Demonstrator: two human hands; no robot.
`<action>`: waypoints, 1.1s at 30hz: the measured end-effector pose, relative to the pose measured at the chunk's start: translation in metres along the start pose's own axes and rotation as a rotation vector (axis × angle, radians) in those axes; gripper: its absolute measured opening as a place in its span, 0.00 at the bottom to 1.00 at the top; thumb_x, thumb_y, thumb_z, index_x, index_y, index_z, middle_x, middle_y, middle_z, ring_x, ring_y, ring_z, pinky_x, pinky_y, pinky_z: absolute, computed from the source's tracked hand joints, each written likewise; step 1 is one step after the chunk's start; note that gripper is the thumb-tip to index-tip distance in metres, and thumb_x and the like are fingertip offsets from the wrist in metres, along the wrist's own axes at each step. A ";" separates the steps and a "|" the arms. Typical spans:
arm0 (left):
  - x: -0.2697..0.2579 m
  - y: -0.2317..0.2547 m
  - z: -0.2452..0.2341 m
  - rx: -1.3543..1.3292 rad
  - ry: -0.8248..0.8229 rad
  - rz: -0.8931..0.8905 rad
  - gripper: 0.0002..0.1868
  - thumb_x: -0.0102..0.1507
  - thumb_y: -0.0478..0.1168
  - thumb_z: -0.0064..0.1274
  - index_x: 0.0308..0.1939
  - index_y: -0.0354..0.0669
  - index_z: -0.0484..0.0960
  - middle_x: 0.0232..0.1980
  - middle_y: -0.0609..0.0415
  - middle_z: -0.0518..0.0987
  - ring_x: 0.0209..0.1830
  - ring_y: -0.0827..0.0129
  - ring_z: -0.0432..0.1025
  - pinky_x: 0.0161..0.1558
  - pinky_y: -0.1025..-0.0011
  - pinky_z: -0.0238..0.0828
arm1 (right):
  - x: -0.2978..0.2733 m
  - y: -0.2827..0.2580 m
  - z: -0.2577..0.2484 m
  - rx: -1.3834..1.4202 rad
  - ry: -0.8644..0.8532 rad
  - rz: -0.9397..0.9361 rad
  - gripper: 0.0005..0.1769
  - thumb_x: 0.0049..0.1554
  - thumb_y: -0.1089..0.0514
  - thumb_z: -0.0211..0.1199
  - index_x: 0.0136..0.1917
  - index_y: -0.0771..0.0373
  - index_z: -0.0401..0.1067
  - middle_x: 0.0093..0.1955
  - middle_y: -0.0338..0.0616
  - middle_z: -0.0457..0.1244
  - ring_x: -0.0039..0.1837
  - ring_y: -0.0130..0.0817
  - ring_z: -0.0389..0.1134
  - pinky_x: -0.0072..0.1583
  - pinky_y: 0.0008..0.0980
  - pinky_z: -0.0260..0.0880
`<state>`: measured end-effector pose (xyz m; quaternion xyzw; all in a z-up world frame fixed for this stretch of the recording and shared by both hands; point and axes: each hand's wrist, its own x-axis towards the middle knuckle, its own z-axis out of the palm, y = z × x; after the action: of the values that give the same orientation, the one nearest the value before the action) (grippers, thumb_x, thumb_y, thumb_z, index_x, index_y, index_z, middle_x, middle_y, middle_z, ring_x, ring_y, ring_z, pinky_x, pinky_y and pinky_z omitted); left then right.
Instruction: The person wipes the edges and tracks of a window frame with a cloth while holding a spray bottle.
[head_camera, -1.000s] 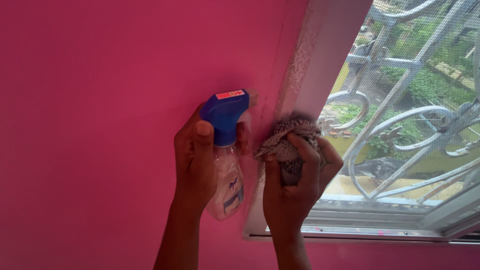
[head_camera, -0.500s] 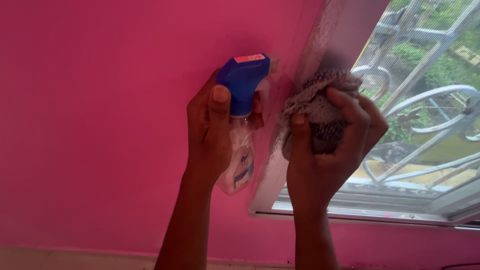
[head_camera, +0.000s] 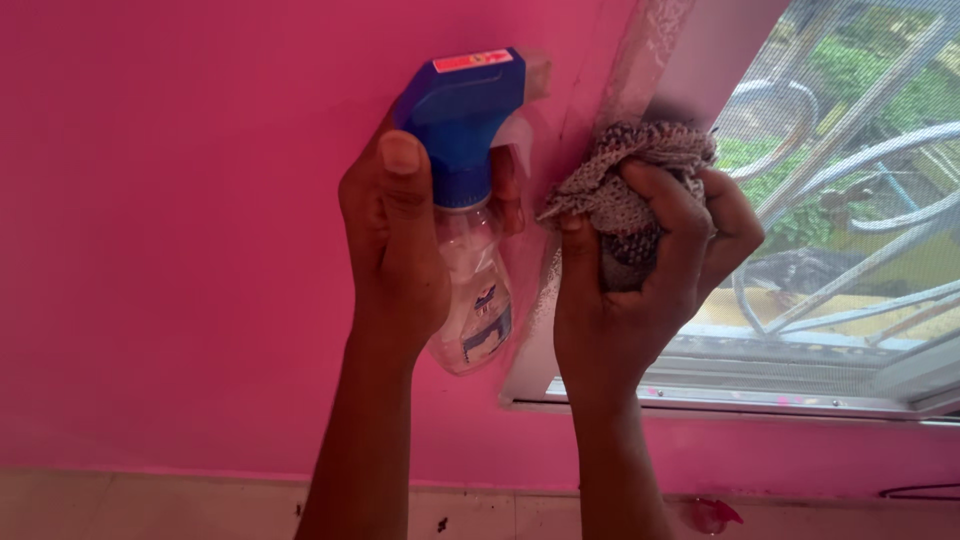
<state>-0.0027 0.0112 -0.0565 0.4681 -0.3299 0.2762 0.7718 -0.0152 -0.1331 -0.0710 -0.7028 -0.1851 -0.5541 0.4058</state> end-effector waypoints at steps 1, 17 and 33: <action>-0.001 0.000 -0.001 -0.001 -0.001 0.004 0.35 0.77 0.65 0.38 0.53 0.29 0.73 0.39 0.47 0.78 0.34 0.67 0.74 0.37 0.69 0.76 | -0.003 0.000 0.000 0.003 -0.002 0.007 0.23 0.62 0.66 0.73 0.66 0.54 0.67 0.68 0.43 0.50 0.72 0.36 0.55 0.71 0.35 0.60; -0.003 -0.008 -0.003 0.037 0.003 0.031 0.36 0.78 0.66 0.38 0.52 0.29 0.70 0.39 0.42 0.78 0.35 0.63 0.75 0.40 0.65 0.78 | -0.012 0.006 -0.001 -0.021 0.007 0.019 0.23 0.63 0.65 0.74 0.65 0.56 0.67 0.66 0.44 0.51 0.72 0.39 0.55 0.72 0.36 0.58; -0.001 -0.005 0.006 0.057 0.001 0.030 0.38 0.78 0.66 0.36 0.54 0.26 0.72 0.38 0.43 0.77 0.34 0.63 0.74 0.38 0.66 0.76 | -0.017 0.013 -0.005 -0.034 0.006 0.053 0.22 0.64 0.63 0.76 0.66 0.55 0.68 0.67 0.44 0.51 0.70 0.37 0.56 0.71 0.35 0.59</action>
<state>-0.0012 0.0036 -0.0574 0.4850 -0.3286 0.2971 0.7540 -0.0145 -0.1416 -0.0914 -0.7126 -0.1557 -0.5486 0.4087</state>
